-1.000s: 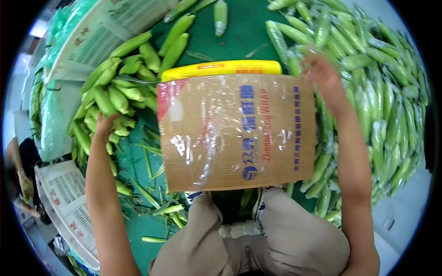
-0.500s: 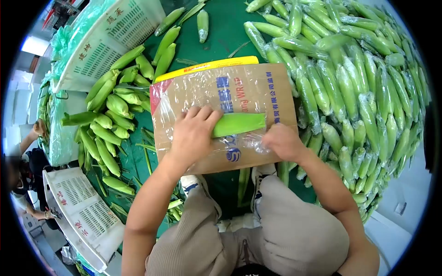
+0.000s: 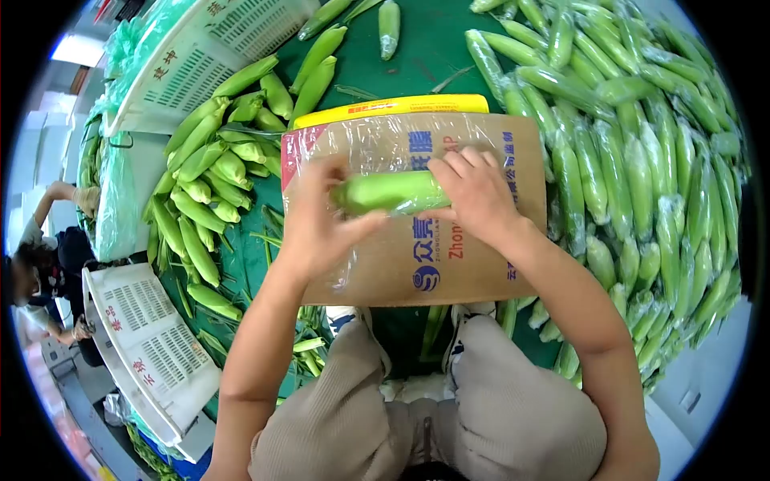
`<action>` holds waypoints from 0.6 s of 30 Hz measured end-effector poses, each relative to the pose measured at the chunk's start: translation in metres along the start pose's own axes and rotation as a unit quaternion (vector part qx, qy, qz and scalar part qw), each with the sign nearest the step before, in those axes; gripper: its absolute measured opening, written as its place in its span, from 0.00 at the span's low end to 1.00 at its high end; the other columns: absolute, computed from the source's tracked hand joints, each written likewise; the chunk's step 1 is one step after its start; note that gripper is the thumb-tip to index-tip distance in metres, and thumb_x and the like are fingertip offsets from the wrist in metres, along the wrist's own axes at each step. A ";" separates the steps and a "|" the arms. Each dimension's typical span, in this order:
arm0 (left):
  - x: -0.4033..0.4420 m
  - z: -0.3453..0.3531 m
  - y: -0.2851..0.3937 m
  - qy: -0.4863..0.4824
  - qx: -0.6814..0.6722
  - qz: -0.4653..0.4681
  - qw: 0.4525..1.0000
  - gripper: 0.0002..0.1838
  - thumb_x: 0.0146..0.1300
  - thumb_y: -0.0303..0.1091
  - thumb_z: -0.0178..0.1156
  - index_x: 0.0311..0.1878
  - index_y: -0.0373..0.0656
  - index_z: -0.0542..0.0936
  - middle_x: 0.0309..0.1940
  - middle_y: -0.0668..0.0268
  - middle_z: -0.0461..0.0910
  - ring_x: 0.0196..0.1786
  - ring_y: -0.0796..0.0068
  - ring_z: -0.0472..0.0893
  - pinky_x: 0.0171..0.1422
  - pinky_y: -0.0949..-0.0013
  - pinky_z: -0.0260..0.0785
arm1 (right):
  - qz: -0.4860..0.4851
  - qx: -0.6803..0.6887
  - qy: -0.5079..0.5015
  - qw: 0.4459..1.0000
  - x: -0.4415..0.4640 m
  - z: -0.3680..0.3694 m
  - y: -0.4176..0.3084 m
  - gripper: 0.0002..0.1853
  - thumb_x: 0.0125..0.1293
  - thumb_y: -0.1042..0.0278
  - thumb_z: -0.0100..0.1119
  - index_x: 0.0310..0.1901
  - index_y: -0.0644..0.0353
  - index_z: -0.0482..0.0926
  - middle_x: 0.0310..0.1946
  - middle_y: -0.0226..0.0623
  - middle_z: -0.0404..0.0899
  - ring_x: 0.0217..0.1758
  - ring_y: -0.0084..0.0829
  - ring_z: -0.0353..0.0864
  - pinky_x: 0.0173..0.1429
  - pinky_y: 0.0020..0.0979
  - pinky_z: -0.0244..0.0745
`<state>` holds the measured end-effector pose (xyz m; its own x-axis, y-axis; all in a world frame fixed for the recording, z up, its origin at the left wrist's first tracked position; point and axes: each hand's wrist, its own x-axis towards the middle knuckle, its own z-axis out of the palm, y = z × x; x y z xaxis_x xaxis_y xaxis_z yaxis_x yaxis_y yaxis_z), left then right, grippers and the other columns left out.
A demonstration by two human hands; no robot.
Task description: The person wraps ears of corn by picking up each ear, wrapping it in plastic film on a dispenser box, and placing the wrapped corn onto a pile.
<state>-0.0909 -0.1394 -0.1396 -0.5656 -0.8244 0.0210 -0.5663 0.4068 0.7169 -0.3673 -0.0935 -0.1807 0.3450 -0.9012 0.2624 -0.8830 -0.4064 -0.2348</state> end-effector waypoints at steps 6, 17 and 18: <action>-0.060 0.006 -0.024 0.040 0.237 -0.002 0.971 0.38 0.42 0.35 0.79 0.63 0.57 0.83 0.42 0.64 0.80 0.46 0.54 0.81 0.53 0.55 0.73 | 0.012 0.008 -0.002 1.000 0.001 -0.006 -0.003 0.35 0.52 0.46 0.78 0.59 0.52 0.79 0.41 0.32 0.78 0.47 0.38 0.78 0.50 0.41 0.74; -0.094 0.047 0.011 0.097 0.001 0.093 0.991 0.28 0.59 0.14 0.58 0.66 0.36 0.78 0.63 0.49 0.79 0.59 0.49 0.82 0.64 0.59 0.74 | -0.102 0.226 -0.169 0.954 -0.026 -0.006 -0.021 0.32 0.53 0.51 0.79 0.57 0.57 0.80 0.42 0.39 0.80 0.50 0.45 0.80 0.55 0.44 0.76; -0.092 0.044 0.012 0.049 -0.020 0.087 0.995 0.30 0.60 0.16 0.58 0.68 0.36 0.76 0.69 0.47 0.76 0.64 0.46 0.79 0.68 0.55 0.73 | -0.102 0.234 -0.161 0.953 -0.027 -0.007 -0.021 0.32 0.52 0.51 0.79 0.56 0.57 0.81 0.46 0.41 0.79 0.52 0.45 0.80 0.57 0.45 0.75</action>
<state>-0.0723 -0.0418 -0.1642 -0.5909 -0.7783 0.2123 -0.4397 0.5313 0.7241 -0.3600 -0.0597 -0.1760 0.6410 -0.7649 0.0640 -0.5738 -0.5330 -0.6218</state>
